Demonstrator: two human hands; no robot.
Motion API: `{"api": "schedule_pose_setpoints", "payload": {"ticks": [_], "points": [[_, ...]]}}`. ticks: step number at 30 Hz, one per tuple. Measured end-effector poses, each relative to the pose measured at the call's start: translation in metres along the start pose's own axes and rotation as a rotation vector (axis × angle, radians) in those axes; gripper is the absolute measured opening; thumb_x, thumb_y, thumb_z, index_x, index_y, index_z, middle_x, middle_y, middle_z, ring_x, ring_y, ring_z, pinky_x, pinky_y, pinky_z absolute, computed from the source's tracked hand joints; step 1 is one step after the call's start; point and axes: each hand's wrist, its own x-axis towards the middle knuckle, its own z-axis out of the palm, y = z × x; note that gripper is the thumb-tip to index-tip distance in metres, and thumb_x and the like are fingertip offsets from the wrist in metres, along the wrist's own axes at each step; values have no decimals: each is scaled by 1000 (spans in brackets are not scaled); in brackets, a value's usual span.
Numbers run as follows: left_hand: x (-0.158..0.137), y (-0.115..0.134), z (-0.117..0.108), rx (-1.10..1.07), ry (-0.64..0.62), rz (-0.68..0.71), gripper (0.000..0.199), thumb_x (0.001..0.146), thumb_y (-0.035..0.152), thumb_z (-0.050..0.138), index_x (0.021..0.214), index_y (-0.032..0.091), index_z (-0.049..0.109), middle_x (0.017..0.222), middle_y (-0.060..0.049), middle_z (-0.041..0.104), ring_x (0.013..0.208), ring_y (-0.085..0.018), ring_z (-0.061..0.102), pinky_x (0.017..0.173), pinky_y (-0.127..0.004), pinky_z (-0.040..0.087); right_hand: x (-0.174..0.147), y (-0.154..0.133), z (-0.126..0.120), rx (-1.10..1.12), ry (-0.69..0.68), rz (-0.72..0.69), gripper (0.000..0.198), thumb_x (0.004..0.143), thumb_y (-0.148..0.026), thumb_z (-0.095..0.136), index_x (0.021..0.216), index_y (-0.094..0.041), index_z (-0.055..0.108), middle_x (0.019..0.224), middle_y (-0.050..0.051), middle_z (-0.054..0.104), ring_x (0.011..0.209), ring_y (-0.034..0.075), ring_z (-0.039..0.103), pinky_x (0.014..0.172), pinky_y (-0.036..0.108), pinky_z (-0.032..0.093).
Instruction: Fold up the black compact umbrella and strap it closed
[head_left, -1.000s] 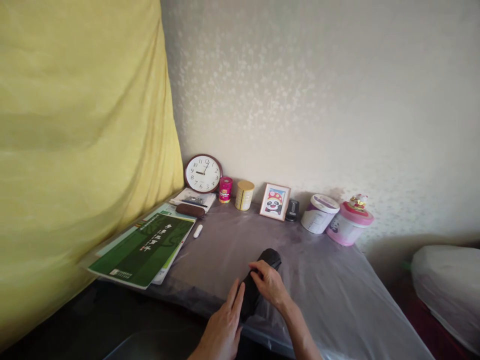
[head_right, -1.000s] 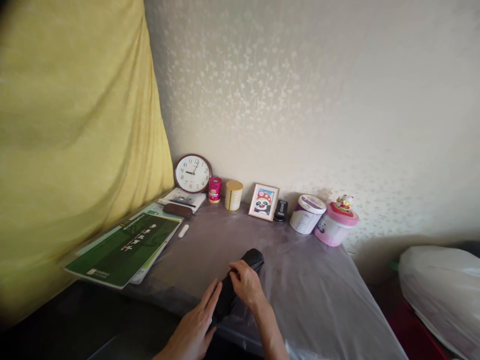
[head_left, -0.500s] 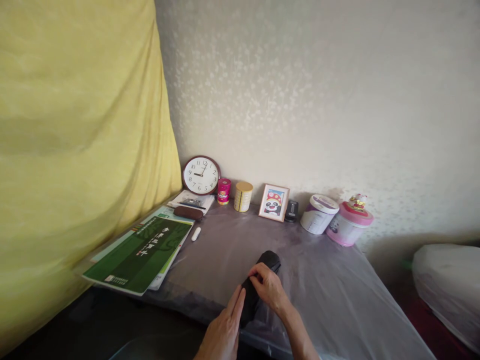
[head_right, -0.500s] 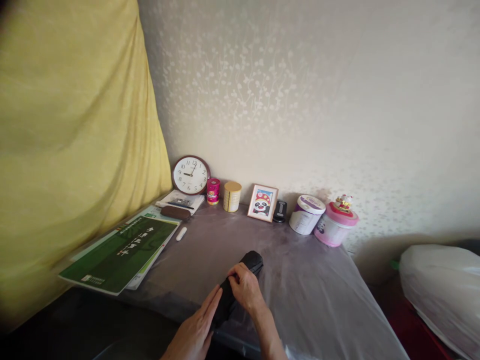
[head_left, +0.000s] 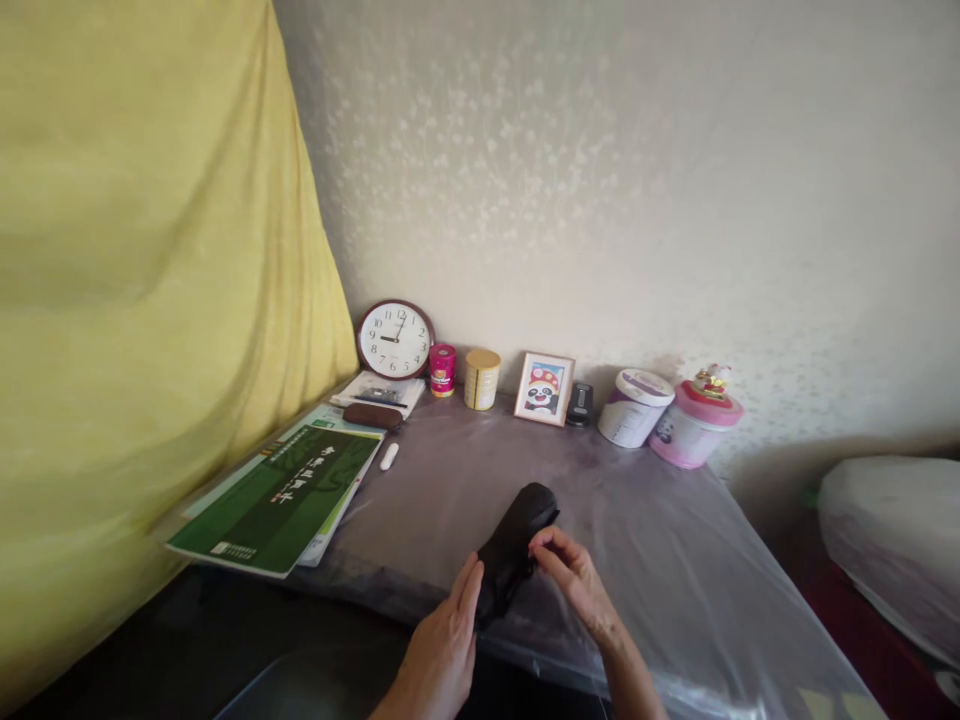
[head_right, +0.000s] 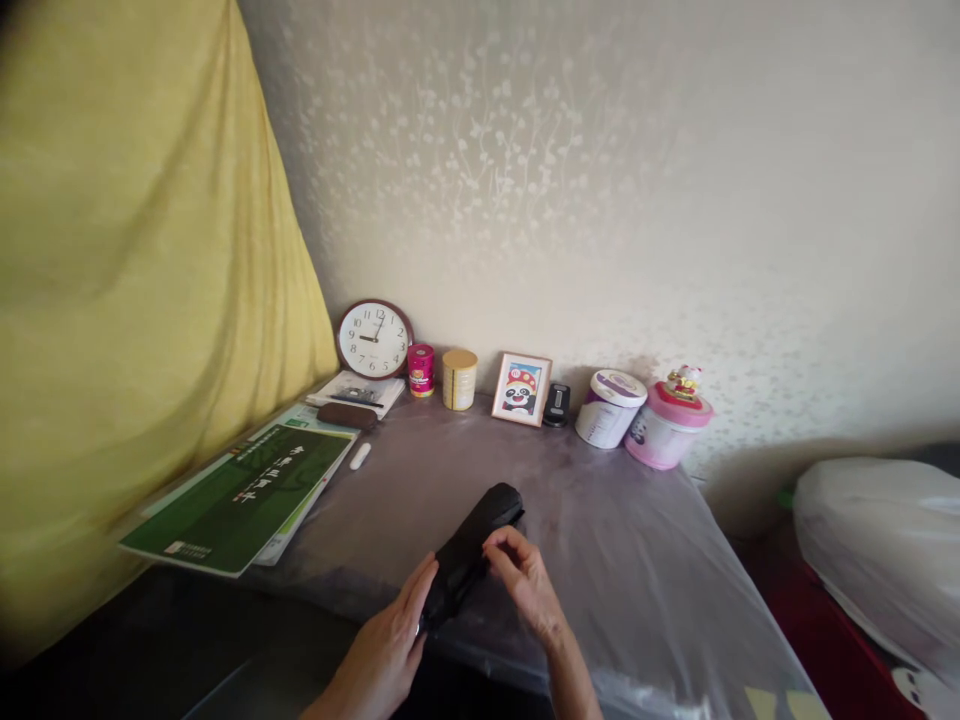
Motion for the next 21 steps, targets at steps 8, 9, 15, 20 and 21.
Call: {"api": "schedule_pose_setpoints", "payload": {"ticks": [8,9,15,20,21], "points": [[1,-2,1,-159,86,-1,73,72,2,37,140,19,14,147,-6,17,126,-15,36,104,-26,32,-24,41,-39,-21,368,98,47,70,-56,57,90,-13,59,72,4,57,55,12,48,54,25,42],[2,-2,-3,-236,92,-21,70,73,4,39,138,19,18,144,-8,24,123,-16,41,102,-27,35,-25,48,-40,-40,374,109,49,70,-57,56,91,-13,59,71,5,57,55,13,49,54,26,42],[6,-16,-16,-807,-124,-321,53,83,27,34,135,23,19,114,-11,53,67,-14,63,47,-22,47,-32,63,-40,-167,354,106,48,74,-57,50,95,-15,59,70,4,59,61,15,54,60,27,45],[1,-23,-13,-157,262,-132,61,86,23,31,142,18,9,147,-14,11,121,-24,43,90,-31,44,-31,62,-40,-202,328,139,53,74,-60,46,98,-14,58,67,3,58,62,15,55,60,25,44],[-1,-21,-13,-62,237,-126,63,86,19,31,143,21,4,148,-12,2,120,-24,43,88,-31,45,-31,62,-40,-206,326,144,54,74,-60,45,98,-14,57,68,4,58,63,16,55,61,25,45]]}}
